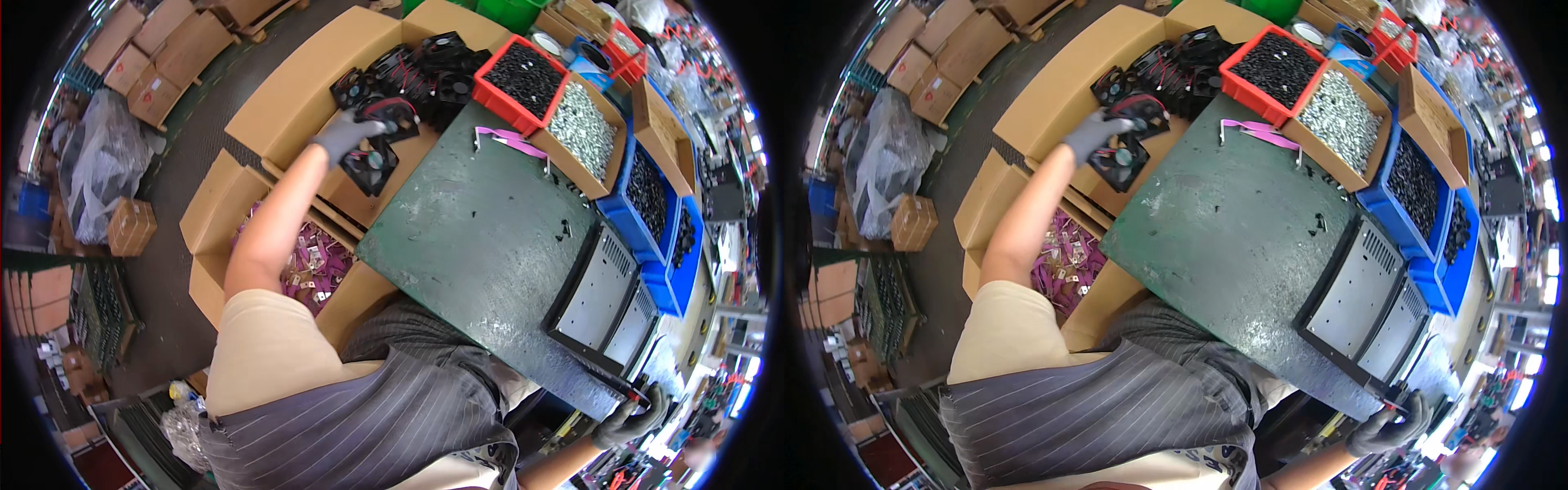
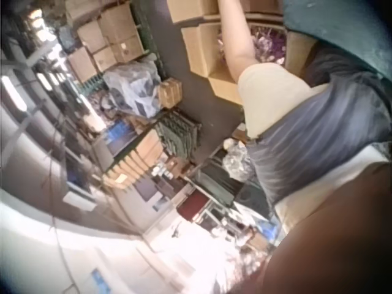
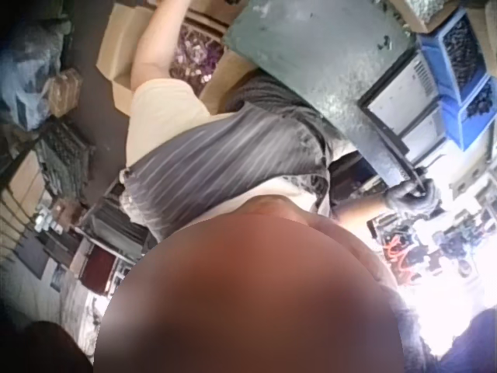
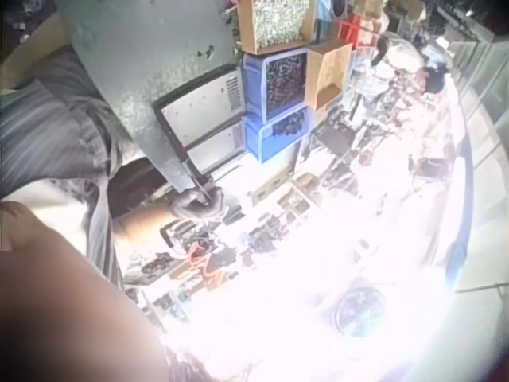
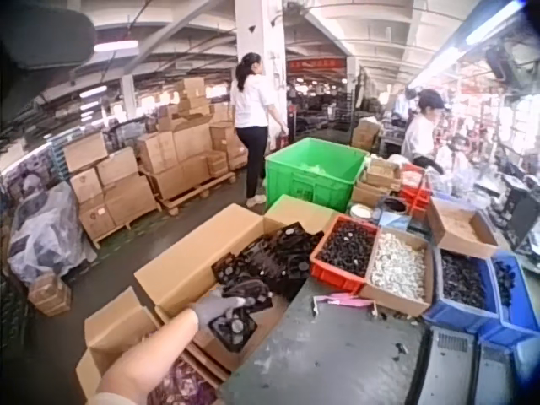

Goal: Assembling the metal chassis for an electronic device by attaching panels and fans using an air screwdriver.

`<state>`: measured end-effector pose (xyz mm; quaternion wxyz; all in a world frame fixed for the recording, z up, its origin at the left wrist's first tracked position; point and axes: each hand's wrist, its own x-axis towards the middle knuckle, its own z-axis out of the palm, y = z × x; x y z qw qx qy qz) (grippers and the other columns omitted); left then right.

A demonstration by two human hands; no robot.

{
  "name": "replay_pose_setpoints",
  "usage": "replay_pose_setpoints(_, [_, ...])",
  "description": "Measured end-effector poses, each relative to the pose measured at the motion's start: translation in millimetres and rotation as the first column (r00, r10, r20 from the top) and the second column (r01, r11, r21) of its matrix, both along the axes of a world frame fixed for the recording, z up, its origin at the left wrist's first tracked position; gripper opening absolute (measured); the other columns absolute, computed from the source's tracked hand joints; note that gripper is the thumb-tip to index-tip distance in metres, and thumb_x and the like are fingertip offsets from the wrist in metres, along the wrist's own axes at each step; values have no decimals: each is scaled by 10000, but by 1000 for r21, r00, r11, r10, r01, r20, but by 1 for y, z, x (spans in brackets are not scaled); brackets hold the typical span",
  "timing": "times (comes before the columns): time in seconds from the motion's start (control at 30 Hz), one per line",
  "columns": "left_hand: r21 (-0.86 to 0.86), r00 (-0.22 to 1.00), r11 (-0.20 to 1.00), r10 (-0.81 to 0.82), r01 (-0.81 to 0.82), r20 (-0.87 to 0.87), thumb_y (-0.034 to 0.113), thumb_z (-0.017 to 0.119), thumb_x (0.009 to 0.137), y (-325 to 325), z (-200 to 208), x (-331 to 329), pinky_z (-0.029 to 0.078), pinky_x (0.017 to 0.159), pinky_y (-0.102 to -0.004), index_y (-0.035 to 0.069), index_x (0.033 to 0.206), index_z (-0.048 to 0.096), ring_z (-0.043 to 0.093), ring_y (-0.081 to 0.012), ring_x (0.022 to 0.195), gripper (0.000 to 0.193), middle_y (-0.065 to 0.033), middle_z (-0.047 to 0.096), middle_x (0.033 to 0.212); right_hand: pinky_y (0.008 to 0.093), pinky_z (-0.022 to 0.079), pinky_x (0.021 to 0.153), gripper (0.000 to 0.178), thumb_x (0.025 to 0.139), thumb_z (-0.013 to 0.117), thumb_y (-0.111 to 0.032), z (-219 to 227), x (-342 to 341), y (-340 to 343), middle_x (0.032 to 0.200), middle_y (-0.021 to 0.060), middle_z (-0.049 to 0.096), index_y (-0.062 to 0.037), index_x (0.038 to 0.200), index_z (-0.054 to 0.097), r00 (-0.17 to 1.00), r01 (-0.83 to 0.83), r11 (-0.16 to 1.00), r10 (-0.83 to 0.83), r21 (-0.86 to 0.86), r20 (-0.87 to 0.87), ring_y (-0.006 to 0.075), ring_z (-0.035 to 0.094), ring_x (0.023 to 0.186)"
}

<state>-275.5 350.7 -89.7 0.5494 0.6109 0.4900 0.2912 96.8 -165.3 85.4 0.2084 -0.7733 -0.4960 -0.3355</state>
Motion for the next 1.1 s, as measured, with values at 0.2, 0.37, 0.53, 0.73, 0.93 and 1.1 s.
replay_pose_setpoints(0.2, [-207, 814, 841, -375, 500, 444, 253, 495, 900, -54, 167, 59, 535, 777, -292, -29, 1204, 484, 654, -191, 829, 414, -129, 644, 1004, 491, 320, 989, 445, 800, 513, -376, 2, -7, 0, 996, 159, 610, 12, 1003, 585, 998, 62, 998, -61, 29, -12, 334, 516, 1012])
replay_pose_setpoints(0.37, [-283, 583, 519, -621, 807, 524, 157, 514, 868, -129, 189, 182, 523, 840, -346, -22, 1216, 478, 644, -220, 908, 393, -155, 610, 1094, 494, 334, 986, 410, 752, 603, -291, 12, -18, 5, 1088, 188, 569, -24, 1060, 568, 996, -33, 995, 40, 92, -74, 378, 513, 1048])
replay_pose_setpoints(0.53, [-284, 311, 150, -647, 947, 696, 165, 517, 884, -210, 140, 320, 515, 851, -343, -16, 1189, 502, 639, -215, 924, 356, -136, 617, 1060, 422, 359, 975, 413, 790, 608, -243, 2, -31, -59, 1178, 195, 510, -2, 1116, 534, 977, 69, 941, 4, 331, -215, 320, 489, 1123])
replay_pose_setpoints(0.73, [-261, 162, 99, -959, 960, 233, 232, 574, 862, -247, 134, 370, 497, 819, -294, -23, 1283, 409, 611, -173, 972, 520, -138, 600, 1122, 394, 359, 987, 398, 833, 482, -151, -35, -64, -164, 1213, 188, 499, 43, 1180, 490, 876, 437, 733, -214, 521, -433, 283, 478, 1138])
replay_pose_setpoints(0.93, [424, 418, 195, -735, 885, -534, 323, 646, 793, -218, 157, 366, 474, 799, -368, 97, 1107, 608, 613, -280, 903, 388, -149, 644, 967, 317, 401, 889, 353, 931, 406, -242, -110, -79, -273, 1058, 95, 581, 10, 1148, 525, 617, 771, 187, 14, 608, -787, 183, 533, 983])
replay_pose_setpoints(1.1, [534, 579, 249, -505, 808, -640, 295, 611, 814, -139, 169, 395, 476, 816, -346, 124, 1019, 657, 626, -265, 906, 271, -130, 660, 966, 253, 375, 742, 290, 935, 409, -304, -132, -46, -279, 868, 10, 531, -56, 966, 555, 258, 759, 536, 273, 369, -927, 113, 482, 802])
